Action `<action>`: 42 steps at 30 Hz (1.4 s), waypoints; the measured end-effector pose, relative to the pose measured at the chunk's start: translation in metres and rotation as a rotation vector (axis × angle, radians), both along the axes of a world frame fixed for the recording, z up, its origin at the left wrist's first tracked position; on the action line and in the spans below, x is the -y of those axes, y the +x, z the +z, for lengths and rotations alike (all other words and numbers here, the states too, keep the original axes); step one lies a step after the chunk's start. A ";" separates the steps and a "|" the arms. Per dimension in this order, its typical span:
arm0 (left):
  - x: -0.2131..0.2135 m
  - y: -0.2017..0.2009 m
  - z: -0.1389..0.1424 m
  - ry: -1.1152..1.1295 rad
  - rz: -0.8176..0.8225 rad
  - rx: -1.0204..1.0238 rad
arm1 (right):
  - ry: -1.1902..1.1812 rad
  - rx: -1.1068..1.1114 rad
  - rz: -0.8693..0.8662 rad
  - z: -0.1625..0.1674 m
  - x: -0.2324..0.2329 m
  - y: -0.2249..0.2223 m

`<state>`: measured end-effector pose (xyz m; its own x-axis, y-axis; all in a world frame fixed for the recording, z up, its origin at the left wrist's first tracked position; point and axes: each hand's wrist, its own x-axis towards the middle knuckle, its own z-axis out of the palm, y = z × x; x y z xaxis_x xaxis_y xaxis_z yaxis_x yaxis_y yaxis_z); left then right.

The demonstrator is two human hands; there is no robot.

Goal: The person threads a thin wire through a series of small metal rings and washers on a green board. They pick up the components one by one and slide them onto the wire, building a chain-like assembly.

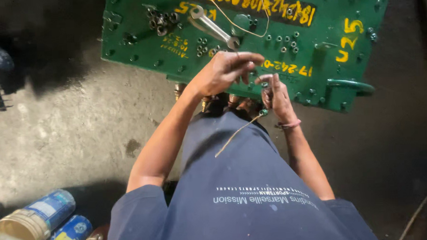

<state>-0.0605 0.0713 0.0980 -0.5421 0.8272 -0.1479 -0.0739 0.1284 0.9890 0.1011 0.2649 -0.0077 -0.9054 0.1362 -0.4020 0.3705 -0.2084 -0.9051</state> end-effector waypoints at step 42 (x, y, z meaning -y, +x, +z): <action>0.087 -0.106 -0.151 -0.733 0.506 -1.047 | -0.009 0.116 -0.323 -0.003 -0.014 0.013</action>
